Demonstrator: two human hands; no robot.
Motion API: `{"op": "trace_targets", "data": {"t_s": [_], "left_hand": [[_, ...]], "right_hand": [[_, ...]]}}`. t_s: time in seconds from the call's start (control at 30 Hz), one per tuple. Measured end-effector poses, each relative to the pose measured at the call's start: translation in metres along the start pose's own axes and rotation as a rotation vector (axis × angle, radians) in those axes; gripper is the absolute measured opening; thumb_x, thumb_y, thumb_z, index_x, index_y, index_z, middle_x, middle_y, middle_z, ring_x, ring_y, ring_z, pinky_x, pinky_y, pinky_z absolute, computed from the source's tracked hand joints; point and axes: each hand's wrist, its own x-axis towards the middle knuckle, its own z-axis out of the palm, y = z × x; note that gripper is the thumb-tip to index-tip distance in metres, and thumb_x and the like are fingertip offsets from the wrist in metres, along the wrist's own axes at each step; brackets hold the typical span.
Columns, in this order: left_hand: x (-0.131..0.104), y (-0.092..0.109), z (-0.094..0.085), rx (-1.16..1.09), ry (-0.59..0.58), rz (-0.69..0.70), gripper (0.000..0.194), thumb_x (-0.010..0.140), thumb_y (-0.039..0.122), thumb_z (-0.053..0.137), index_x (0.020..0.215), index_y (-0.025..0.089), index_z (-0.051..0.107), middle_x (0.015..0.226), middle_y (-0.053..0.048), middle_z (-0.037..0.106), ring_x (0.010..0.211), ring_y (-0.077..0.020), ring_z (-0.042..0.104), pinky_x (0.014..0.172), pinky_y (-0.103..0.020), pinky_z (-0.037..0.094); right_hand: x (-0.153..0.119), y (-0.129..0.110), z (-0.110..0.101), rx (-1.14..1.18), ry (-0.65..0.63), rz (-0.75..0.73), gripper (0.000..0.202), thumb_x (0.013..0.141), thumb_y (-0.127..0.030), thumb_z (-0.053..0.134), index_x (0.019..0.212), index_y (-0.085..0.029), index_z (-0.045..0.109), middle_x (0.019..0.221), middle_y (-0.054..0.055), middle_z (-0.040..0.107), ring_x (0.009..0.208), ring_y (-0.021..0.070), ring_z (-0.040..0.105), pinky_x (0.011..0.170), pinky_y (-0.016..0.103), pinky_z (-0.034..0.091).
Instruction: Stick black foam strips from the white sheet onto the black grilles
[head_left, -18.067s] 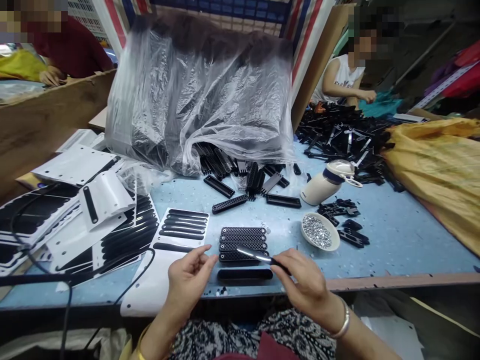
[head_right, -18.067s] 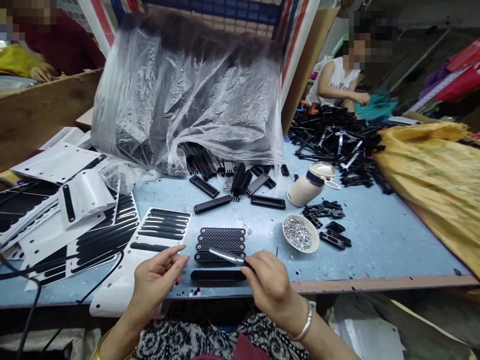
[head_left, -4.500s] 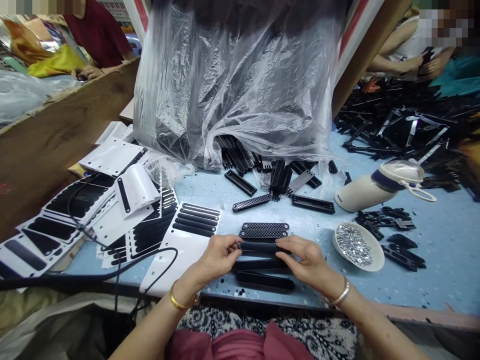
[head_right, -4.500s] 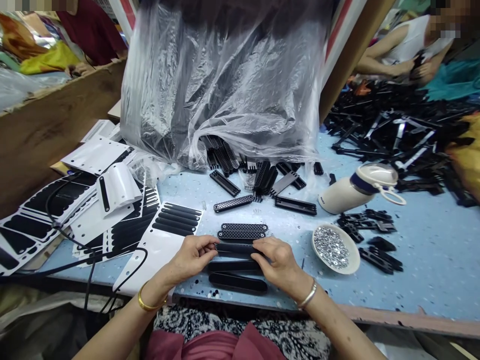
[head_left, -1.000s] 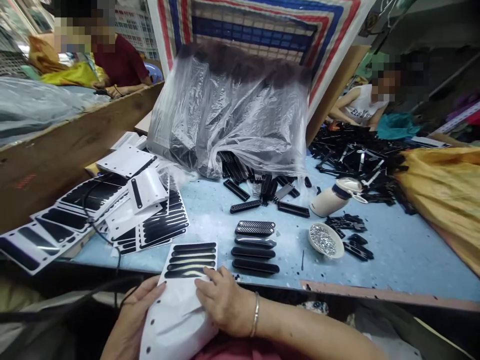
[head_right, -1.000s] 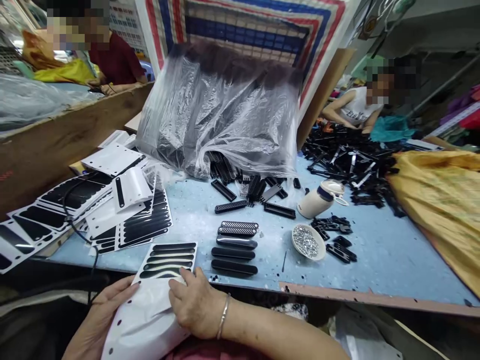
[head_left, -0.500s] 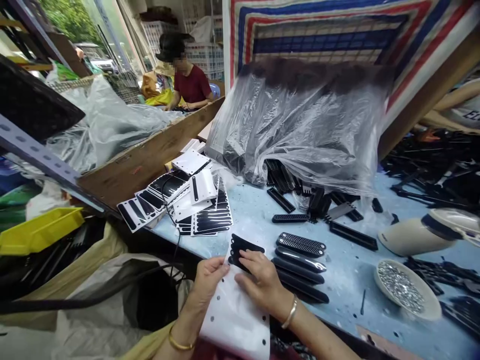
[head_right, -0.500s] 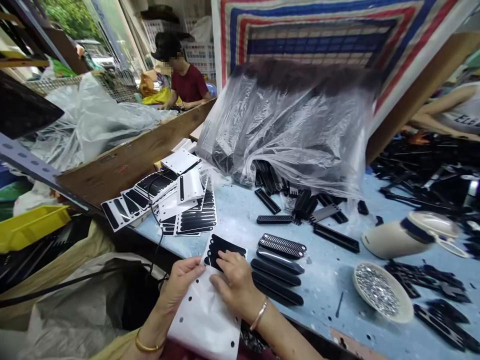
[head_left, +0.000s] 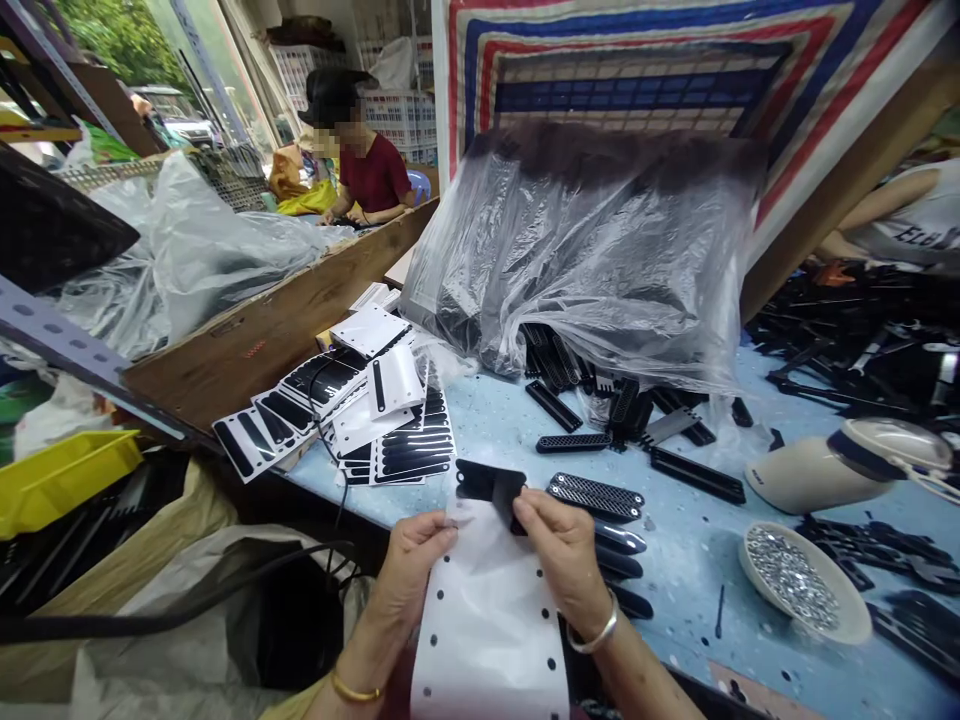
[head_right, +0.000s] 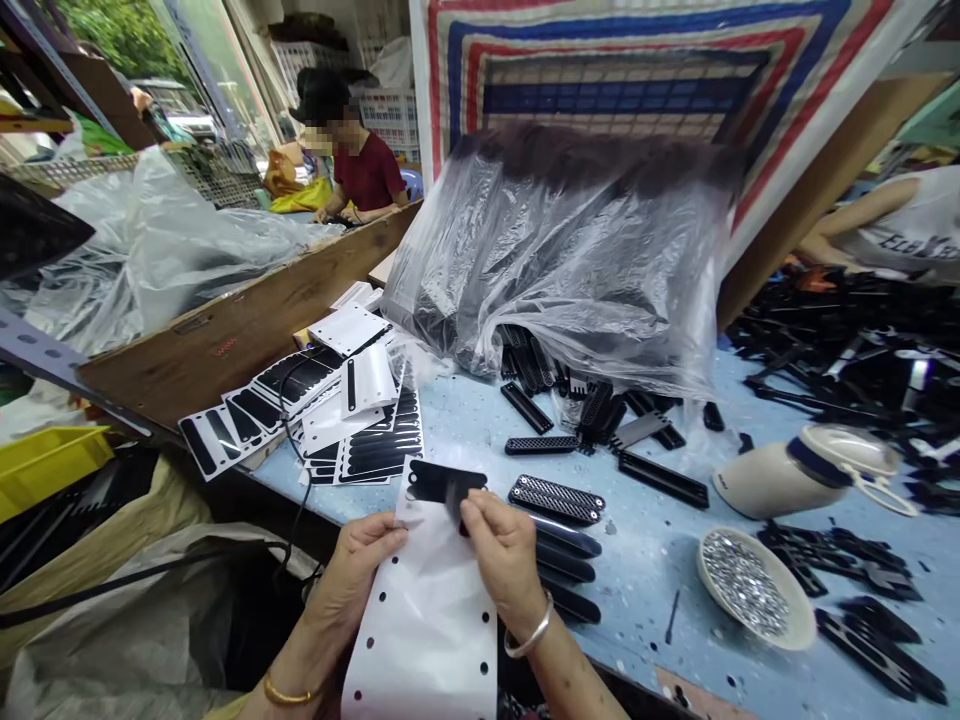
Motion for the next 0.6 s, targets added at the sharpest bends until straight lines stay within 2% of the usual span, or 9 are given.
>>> {"op": "trace_targets", "data": {"t_s": [0.1, 0.23, 0.33, 0.4, 0.53, 0.6], "left_hand": [[0.018, 0.009, 0.001, 0.014, 0.022, 0.048, 0.021, 0.058, 0.024, 0.078, 0.076, 0.013, 0.074, 0.069, -0.005, 0.072, 0.063, -0.0176, 0.064, 0.065, -0.027, 0.049], [0.058, 0.026, 0.0, 0.144, 0.097, 0.15, 0.026, 0.056, 0.027, 0.075, 0.077, 0.013, 0.071, 0.071, -0.005, 0.072, 0.063, -0.0176, 0.063, 0.066, -0.029, 0.05], [0.094, 0.04, -0.002, 0.469, 0.185, 0.299, 0.033, 0.061, 0.036, 0.066, 0.083, 0.012, 0.068, 0.071, -0.006, 0.07, 0.066, -0.0203, 0.064, 0.067, -0.031, 0.051], [0.118, 0.048, -0.003, 0.63, 0.233, 0.364, 0.029, 0.065, 0.036, 0.061, 0.081, 0.012, 0.066, 0.068, -0.006, 0.068, 0.068, -0.0224, 0.064, 0.066, -0.032, 0.049], [0.15, 0.061, -0.004, 0.849, 0.36, 0.463, 0.006, 0.064, 0.021, 0.057, 0.062, 0.016, 0.056, 0.063, -0.008, 0.061, 0.08, -0.0293, 0.062, 0.069, -0.033, 0.044], [0.156, 0.066, -0.003, 0.942, 0.414, 0.507, 0.001, 0.063, 0.016, 0.056, 0.064, 0.017, 0.055, 0.067, -0.01, 0.062, 0.09, -0.0327, 0.059, 0.074, -0.036, 0.042]], "right_hand": [[0.02, -0.012, -0.016, 0.232, 0.128, 0.131, 0.026, 0.082, -0.039, 0.064, 0.071, -0.016, 0.069, 0.067, 0.004, 0.069, 0.06, 0.0179, 0.064, 0.057, 0.03, 0.053], [0.041, -0.029, -0.044, 0.405, 0.255, 0.097, 0.024, 0.075, -0.04, 0.071, 0.074, -0.017, 0.067, 0.069, 0.005, 0.071, 0.061, 0.0192, 0.066, 0.056, 0.033, 0.054], [0.05, -0.037, -0.062, 0.411, 0.315, 0.067, 0.021, 0.073, -0.037, 0.073, 0.073, -0.017, 0.068, 0.071, 0.005, 0.071, 0.06, 0.0184, 0.066, 0.057, 0.032, 0.054], [0.053, -0.036, -0.071, 0.411, 0.339, 0.063, 0.022, 0.072, -0.038, 0.074, 0.072, -0.016, 0.069, 0.067, 0.004, 0.07, 0.059, 0.0176, 0.065, 0.057, 0.031, 0.054], [0.057, -0.021, -0.077, 0.284, 0.35, 0.07, 0.028, 0.072, -0.043, 0.073, 0.068, -0.015, 0.068, 0.058, 0.002, 0.066, 0.052, 0.0155, 0.061, 0.05, 0.028, 0.05], [0.058, -0.012, -0.075, 0.182, 0.326, 0.08, 0.032, 0.073, -0.045, 0.071, 0.065, -0.015, 0.067, 0.056, 0.002, 0.064, 0.049, 0.0145, 0.058, 0.048, 0.027, 0.048]]}}
